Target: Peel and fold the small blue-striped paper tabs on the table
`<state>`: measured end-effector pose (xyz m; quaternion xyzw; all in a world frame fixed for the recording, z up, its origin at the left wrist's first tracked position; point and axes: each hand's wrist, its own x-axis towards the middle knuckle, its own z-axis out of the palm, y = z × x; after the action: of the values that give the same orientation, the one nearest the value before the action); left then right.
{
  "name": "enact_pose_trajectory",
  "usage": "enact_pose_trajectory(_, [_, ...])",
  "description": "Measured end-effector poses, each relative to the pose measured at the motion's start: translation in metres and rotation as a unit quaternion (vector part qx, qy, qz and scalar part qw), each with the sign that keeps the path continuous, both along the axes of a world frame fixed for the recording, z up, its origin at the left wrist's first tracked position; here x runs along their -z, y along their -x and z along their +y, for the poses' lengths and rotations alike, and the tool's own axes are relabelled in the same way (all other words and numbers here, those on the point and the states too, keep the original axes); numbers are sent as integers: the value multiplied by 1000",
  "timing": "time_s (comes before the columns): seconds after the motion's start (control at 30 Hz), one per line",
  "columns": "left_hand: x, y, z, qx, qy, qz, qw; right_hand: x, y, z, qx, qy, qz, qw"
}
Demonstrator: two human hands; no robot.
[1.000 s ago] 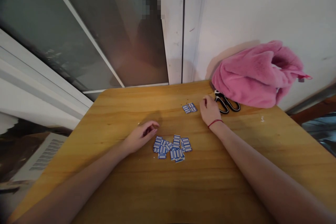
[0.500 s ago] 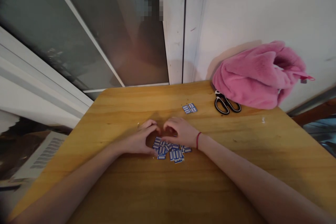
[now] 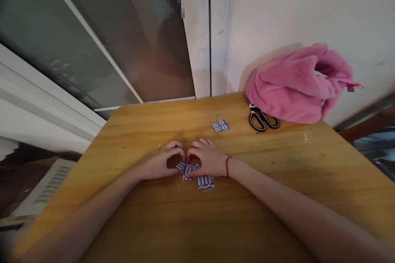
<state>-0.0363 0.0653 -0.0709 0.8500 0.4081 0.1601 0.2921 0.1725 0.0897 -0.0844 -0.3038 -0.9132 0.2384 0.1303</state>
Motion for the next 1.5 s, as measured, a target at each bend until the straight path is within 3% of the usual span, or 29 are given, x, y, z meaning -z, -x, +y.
enact_pose_trajectory(0.37, [13,5,7,-130,80,-161,975,2,-1,5,10,50,47,998])
enact_pose_trajectory(0.5, [13,5,7,-115,147,-242,952,1,0,4,23,53,72,996])
enact_pose_trajectory(0.6, [9,5,6,-118,155,-275,941,0,-1,5,3,70,92,993])
enact_pose_trajectory(0.73, [8,3,5,-151,145,-296,932,0,-4,10,-14,197,135,971])
enact_pose_trajectory(0.83, [10,2,5,-139,167,-280,935,1,-5,14,-17,333,189,924])
enact_pose_trajectory(0.9, [11,2,4,-119,187,-271,937,2,-4,15,-5,369,222,903])
enact_pose_trajectory(1.03, [9,2,3,-86,185,-248,947,6,1,13,53,336,258,904])
enact_pose_trajectory(1.13, [6,1,1,-88,159,-215,960,11,6,9,83,304,260,913])
enact_pose_trajectory(1.33, [14,-4,2,-100,186,-186,960,14,10,6,124,252,259,924])
enact_pose_trajectory(1.5, [20,-2,7,-136,192,-204,950,15,11,6,124,269,275,915])
